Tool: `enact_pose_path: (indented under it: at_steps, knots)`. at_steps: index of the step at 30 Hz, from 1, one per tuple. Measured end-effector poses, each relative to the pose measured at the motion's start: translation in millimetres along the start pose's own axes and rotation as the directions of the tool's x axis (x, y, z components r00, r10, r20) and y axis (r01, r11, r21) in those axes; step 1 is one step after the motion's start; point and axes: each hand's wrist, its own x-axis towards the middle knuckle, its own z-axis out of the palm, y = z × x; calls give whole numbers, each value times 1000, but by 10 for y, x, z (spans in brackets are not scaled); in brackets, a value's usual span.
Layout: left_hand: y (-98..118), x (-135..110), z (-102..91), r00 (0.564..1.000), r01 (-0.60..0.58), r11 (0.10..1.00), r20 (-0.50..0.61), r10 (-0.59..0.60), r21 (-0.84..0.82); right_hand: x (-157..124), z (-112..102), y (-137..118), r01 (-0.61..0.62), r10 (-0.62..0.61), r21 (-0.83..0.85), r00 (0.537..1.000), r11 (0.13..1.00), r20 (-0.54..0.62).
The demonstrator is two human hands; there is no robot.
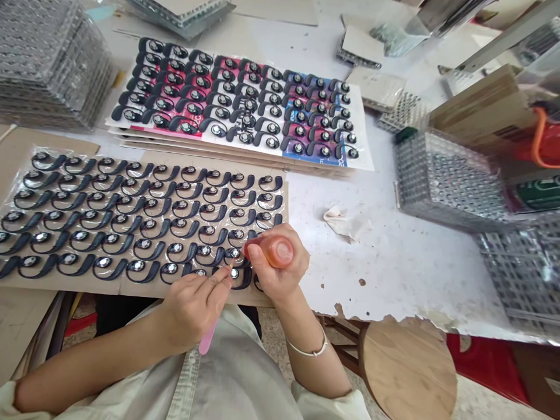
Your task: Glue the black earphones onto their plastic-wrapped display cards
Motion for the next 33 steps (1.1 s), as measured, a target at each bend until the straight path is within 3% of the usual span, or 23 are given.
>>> enact_pose_path:
  at_steps: [16,26,33]
  knots:
    - [-2,-19,19,1000,20,1000,-4,-20,-18,23,9,-60,100,-100,6,995,995,3]
    - [-22,-21,8,1000,22,999,18,-21,-39,1,-14,-47,235,-234,-50,972,971,28]
    - [-86,-44,21,998,55,993,11,-55,-106,-14,-18,-25,220,-220,-20,975,975,28]
